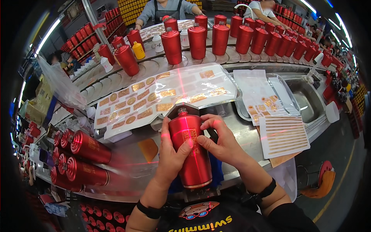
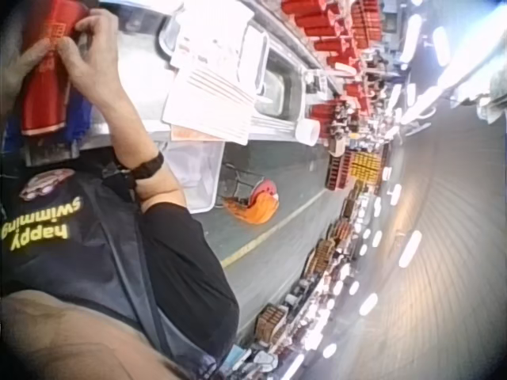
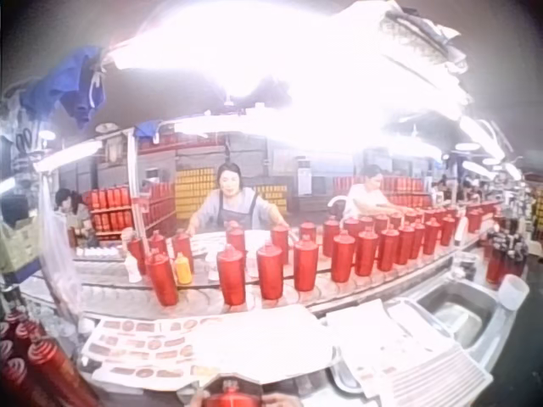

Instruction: Applying gold-colored adhesive labels to red cylindrical canisters on a factory assembly line.

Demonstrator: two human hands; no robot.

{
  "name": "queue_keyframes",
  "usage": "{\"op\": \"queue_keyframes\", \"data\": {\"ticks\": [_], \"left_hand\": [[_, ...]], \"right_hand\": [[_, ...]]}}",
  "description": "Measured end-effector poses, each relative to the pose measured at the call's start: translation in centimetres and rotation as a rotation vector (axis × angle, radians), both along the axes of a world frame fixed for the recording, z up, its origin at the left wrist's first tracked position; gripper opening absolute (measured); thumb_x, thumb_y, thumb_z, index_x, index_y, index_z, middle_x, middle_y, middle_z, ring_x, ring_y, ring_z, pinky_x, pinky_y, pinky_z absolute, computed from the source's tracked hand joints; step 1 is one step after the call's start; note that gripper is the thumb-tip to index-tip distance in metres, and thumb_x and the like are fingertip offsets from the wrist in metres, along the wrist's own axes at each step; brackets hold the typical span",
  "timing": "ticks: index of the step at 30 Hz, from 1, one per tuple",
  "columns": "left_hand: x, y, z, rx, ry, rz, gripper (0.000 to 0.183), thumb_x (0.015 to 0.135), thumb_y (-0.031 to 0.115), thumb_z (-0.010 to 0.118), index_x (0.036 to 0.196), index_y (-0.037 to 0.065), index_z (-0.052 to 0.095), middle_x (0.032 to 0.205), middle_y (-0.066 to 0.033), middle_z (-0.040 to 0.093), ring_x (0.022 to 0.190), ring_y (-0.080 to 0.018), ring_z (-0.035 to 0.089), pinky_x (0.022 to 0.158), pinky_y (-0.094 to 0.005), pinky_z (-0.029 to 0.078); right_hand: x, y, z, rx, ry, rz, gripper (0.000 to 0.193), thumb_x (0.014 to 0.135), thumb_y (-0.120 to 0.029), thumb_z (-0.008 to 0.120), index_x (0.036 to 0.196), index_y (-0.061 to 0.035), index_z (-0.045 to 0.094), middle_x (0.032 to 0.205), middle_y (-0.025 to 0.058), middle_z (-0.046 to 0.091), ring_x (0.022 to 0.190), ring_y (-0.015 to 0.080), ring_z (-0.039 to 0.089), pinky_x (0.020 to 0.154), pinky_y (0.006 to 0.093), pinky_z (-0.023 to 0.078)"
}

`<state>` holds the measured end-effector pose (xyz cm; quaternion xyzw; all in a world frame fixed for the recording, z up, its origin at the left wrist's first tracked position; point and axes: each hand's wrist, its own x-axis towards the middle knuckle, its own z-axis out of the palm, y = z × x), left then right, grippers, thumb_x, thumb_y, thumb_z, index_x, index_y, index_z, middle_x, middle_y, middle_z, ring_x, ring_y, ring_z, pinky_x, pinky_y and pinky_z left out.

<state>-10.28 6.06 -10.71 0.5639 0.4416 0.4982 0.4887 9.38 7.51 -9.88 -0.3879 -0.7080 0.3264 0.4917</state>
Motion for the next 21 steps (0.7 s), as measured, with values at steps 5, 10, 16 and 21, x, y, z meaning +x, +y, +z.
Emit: {"op": "queue_keyframes", "data": {"ticks": [5,10,16,21], "left_hand": [[0.0,0.0,-0.2,0.046,0.108,0.020,0.105,0.092,0.042,0.073,0.157,-0.008,0.009,0.153,-0.0264,0.031,0.138,-0.0314,0.041,0.114,-0.0398,0.037],[0.2,-0.2,0.6,-0.044,-0.222,-0.052,0.099,0.095,0.039,0.071,0.158,-0.008,0.009,0.151,-0.0238,0.034,0.134,-0.0271,0.045,0.111,-0.0369,0.040],[0.4,-0.2,0.1,0.007,-0.103,-0.010,0.097,0.096,0.034,0.070,0.158,-0.007,0.009,0.151,-0.0227,0.035,0.133,-0.0256,0.046,0.110,-0.0359,0.041],[0.0,-0.2,-0.5,0.019,0.009,0.018,0.100,0.093,0.035,0.073,0.158,-0.008,0.009,0.153,-0.0251,0.033,0.137,-0.0292,0.043,0.113,-0.0380,0.038]], "right_hand": [[0.0,0.0,-0.2,0.012,-0.007,-0.012,0.036,0.091,-0.025,0.076,0.112,-0.0034,0.055,0.131,0.0238,0.052,0.126,0.0362,0.052,0.105,0.0419,0.042],[-0.2,0.4,-0.2,-0.002,0.013,-0.017,0.038,0.091,-0.026,0.076,0.112,-0.0020,0.054,0.127,0.0231,0.053,0.123,0.0349,0.053,0.104,0.0414,0.043],[-1.1,0.9,-0.5,-0.062,0.035,-0.039,0.043,0.091,-0.026,0.077,0.114,-0.0008,0.051,0.127,0.0201,0.053,0.120,0.0302,0.054,0.103,0.0394,0.043],[-0.9,0.6,-0.8,-0.091,0.019,-0.027,0.048,0.089,-0.028,0.079,0.118,-0.0050,0.048,0.136,0.0182,0.051,0.122,0.0242,0.053,0.104,0.0376,0.044]]}}
